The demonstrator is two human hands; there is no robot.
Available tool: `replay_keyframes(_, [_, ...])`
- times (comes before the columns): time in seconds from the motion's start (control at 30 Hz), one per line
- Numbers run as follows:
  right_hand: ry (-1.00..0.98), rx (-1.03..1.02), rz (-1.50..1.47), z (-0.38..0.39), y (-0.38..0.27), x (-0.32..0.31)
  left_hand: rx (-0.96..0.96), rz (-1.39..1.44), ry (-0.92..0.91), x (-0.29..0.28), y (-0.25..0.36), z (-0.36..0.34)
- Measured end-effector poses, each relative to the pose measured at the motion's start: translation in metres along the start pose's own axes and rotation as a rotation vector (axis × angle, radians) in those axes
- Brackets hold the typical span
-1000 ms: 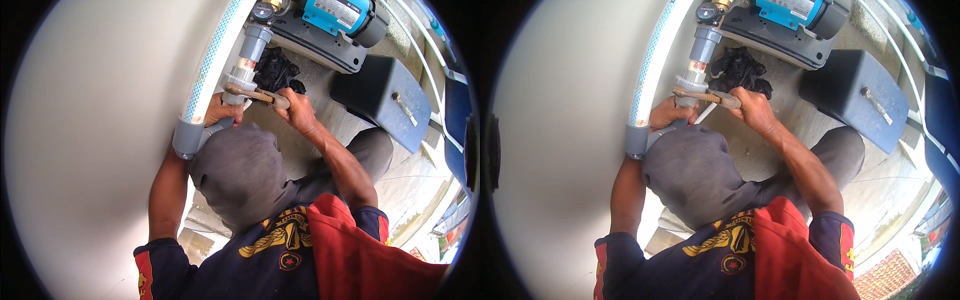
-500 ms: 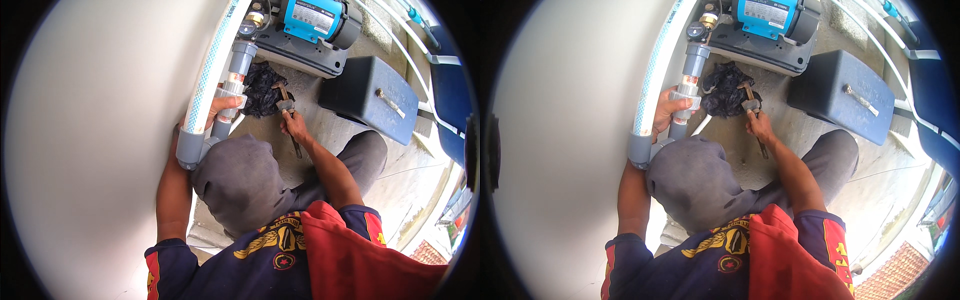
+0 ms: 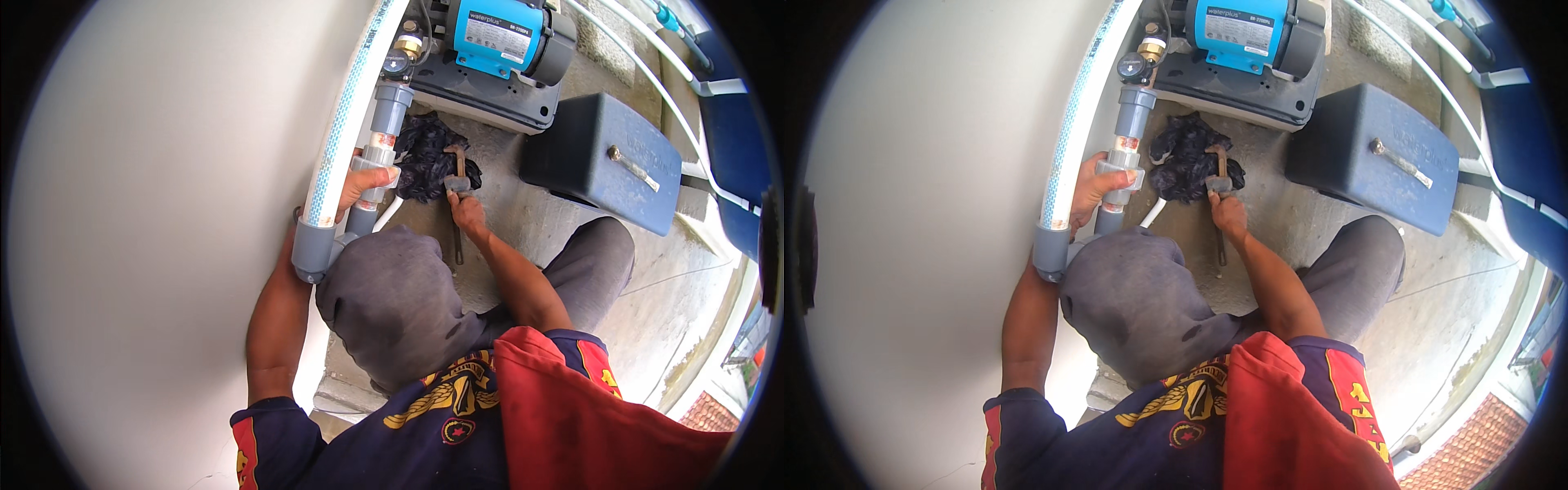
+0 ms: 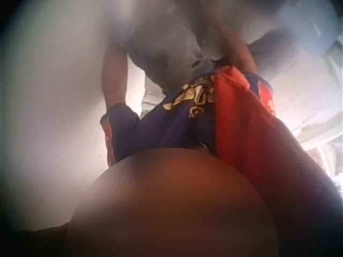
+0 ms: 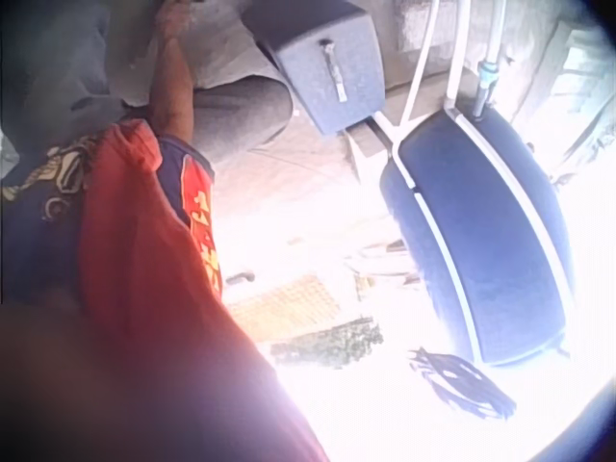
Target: The person uses a pipe wrench to loosen and remove a threaded fitting from a PVC pipe connected to a water pump. They then rethread the fitting and tighten it back onto the pipe.
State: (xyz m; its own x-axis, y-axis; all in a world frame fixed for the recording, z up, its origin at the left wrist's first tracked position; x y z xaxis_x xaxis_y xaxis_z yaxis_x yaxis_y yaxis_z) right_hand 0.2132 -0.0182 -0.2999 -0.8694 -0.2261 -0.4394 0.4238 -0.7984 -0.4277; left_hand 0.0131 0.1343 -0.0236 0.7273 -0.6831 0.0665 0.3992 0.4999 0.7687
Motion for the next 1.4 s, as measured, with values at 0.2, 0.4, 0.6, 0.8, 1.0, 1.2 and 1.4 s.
replay_keyframes(0.2, [-0.065,-0.12,-0.474,0.023,-0.01,-0.003,-0.052,-0.062,-0.014,0.003,0.008,0.007])
replay_keyframes(0.4, [-0.089,-0.255,-0.574,0.104,-0.042,-0.067,0.402,0.307,0.111,-0.001,-0.013,0.006])
replay_keyframes(0.6, [-0.103,-0.66,-0.115,0.183,-0.1,-0.142,0.434,0.357,0.122,-0.008,-0.038,0.016])
replay_keyframes(0.8, [-0.066,-0.815,0.242,0.232,-0.154,-0.161,0.397,0.369,0.121,-0.004,-0.04,0.018])
replay_keyframes(1.0, [-0.035,-0.826,0.573,0.244,-0.2,-0.168,0.385,0.366,0.115,-0.004,-0.038,0.021])
replay_keyframes(1.2, [-0.015,-0.836,0.833,0.25,-0.235,-0.165,0.354,0.37,0.115,-0.002,-0.038,0.028])
replay_keyframes(1.4, [0.0,-0.923,1.114,0.258,-0.256,-0.171,0.314,0.372,0.11,-0.005,-0.04,0.032])
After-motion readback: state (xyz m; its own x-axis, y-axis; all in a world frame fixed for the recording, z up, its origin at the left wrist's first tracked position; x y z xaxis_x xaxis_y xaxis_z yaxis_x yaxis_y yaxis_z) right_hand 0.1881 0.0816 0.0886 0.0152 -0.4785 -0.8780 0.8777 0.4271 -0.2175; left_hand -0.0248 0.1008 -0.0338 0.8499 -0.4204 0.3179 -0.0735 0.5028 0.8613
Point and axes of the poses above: each hand's wrist, its own z-axis away from the middle knuckle, its own x-axis out of the palm, y = z × x, the point moved 3 cm from there along -z, towards the middle knuckle, and after that the axes turned 13 degrees about -y, right-handed, at the moved point
